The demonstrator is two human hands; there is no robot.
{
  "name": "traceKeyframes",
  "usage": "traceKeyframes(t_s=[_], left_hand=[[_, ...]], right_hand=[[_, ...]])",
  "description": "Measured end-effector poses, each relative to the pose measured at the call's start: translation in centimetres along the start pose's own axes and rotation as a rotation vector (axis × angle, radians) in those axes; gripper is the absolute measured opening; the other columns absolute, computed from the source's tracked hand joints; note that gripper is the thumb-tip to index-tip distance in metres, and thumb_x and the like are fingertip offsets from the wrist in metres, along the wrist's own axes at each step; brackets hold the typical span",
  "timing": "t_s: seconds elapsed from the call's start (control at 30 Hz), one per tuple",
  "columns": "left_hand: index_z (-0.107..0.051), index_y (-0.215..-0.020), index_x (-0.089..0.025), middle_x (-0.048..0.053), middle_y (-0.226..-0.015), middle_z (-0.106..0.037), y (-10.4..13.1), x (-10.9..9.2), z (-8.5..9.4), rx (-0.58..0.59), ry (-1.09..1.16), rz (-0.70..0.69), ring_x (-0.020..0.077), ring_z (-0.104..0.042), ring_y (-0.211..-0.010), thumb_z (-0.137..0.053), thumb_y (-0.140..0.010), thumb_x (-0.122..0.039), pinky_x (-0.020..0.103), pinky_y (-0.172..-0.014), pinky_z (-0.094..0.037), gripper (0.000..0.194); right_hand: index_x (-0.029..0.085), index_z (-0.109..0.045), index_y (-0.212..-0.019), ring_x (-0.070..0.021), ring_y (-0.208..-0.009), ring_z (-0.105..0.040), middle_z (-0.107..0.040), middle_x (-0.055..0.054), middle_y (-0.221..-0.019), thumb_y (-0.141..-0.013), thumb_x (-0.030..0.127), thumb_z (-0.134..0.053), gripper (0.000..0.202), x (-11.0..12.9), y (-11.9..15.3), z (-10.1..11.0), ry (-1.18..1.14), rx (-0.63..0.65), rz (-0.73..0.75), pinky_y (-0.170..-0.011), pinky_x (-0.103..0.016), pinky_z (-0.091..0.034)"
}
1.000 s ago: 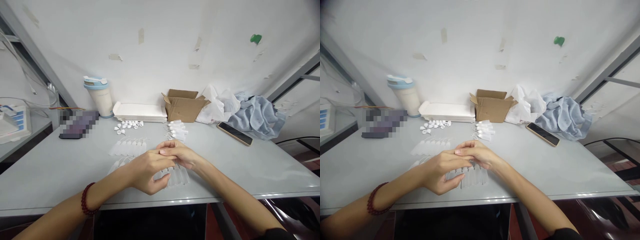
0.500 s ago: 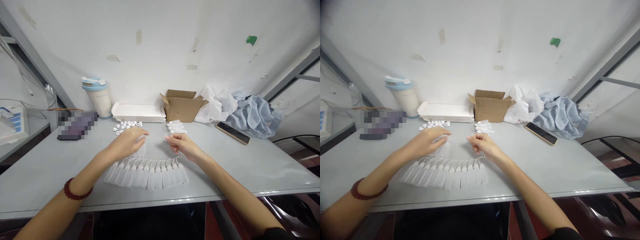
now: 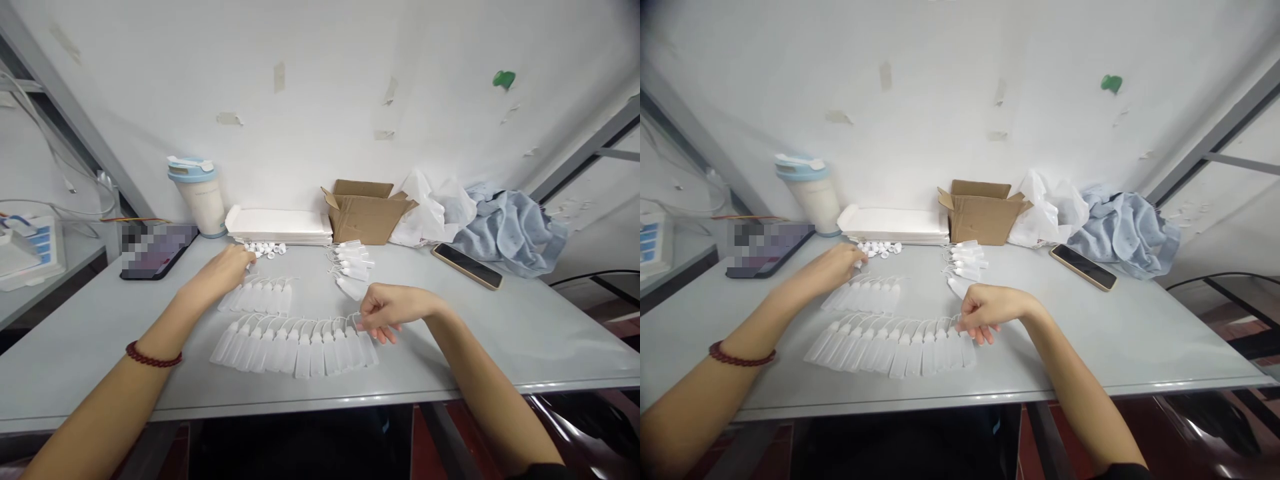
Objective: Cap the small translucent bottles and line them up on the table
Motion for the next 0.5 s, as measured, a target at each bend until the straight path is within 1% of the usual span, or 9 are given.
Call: traceKeyframes(t_s=[0.13,0.23,0.37,0.5], left_hand=[[-0.065,-0.087,-0.015,0.012,-0.087,-0.064,-0.21,-0.19,-0.31,0.032,-0.021,-0.02,0.0269,-0.06,-0.085,-0.042,-0.063,0.001,0.032,-0.067,-0.044,0.037],[-0.065,-0.086,-0.014,0.013,-0.085,-0.065,-0.45,-0.22,-0.59,0.058,-0.038,-0.018,0.0249,-0.061,-0.079,-0.043,-0.065,0.001,0.03,-0.066,-0.044,0.034],[-0.065,-0.089,-0.013,0.014,-0.088,-0.066,-0.61,-0.46,-0.57,0.08,-0.063,0.008,0.0253,-0.062,-0.084,-0.042,-0.07,0.0,0.03,-0.069,-0.044,0.032],[-0.065,-0.09,-0.013,0.014,-0.091,-0.067,-0.55,-0.91,-0.07,0.084,-0.091,0.07,0.027,-0.063,-0.088,-0.042,-0.076,-0.004,0.031,-0.072,-0.045,0.028]], right_hand=[[0.015,-0.059,-0.055,-0.0098,-0.044,-0.059,-0.062,-0.001,-0.052,-0.079,0.033,-0.058,0.03,-0.29,0.19,-0.01,0.043,0.028,-0.05,-0.037,-0.017,-0.037],[0.015,-0.06,-0.055,-0.0104,-0.045,-0.06,-0.063,-0.001,-0.053,-0.079,0.031,-0.057,0.029,-0.41,0.29,-0.1,0.073,0.052,-0.064,-0.038,-0.017,-0.037],[0.015,-0.059,-0.054,-0.0109,-0.045,-0.06,-0.064,-0.001,-0.053,-0.078,0.032,-0.056,0.03,-0.53,0.11,-0.44,0.097,0.095,-0.095,-0.038,-0.018,-0.036],[0.013,-0.058,-0.055,-0.0103,-0.044,-0.06,-0.062,-0.001,-0.053,-0.08,0.035,-0.053,0.033,-0.72,-0.18,-0.97,0.108,0.168,-0.137,-0.039,-0.018,-0.036]])
Point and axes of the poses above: each hand's wrist, its own y-axis away from the middle knuckle, its own z-axis out of the back of the hand, x = y × z, the point moved 6 cm from there along -y, towards the middle knuckle
